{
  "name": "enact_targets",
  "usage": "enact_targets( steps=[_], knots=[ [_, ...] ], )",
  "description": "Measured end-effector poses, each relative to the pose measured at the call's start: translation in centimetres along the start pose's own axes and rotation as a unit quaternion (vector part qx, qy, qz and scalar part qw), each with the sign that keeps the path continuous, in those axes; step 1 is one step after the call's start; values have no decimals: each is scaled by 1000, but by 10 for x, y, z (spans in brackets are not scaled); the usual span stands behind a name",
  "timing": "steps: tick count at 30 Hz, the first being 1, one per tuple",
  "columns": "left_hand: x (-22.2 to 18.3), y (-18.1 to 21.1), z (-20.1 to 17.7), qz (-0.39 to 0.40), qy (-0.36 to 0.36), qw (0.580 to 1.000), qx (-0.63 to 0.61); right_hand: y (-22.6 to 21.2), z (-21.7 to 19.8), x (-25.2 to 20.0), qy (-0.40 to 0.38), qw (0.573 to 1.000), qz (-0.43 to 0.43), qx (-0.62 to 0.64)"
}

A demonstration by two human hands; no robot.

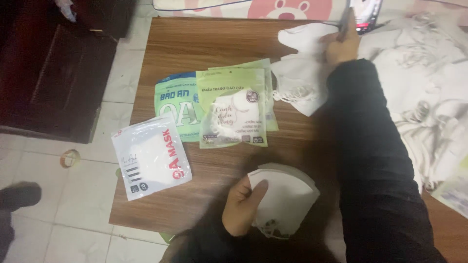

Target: Inspecting and stacking white face masks on a wooden table

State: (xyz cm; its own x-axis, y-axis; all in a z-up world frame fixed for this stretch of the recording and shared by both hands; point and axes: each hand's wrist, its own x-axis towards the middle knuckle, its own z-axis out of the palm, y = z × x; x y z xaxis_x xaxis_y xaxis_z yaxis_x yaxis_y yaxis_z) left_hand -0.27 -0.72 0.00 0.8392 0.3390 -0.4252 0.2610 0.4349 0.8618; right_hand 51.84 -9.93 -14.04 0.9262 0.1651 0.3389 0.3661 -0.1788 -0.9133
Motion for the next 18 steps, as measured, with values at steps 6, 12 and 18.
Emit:
enact_targets(
  steps=[6, 12, 18],
  knots=[
    [-21, 24, 6, -45, 10, 995, 84, -224, -22, -112, -75, 967, 241, -12],
    [-11, 4, 4, 51, 5, 996, 68, -202, -30, -144, -174, 962, 203, -57],
    [-1, 3, 0, 33, 12, 999, -11, -217, -57, -198, -248, 950, 175, -67]
  ],
)
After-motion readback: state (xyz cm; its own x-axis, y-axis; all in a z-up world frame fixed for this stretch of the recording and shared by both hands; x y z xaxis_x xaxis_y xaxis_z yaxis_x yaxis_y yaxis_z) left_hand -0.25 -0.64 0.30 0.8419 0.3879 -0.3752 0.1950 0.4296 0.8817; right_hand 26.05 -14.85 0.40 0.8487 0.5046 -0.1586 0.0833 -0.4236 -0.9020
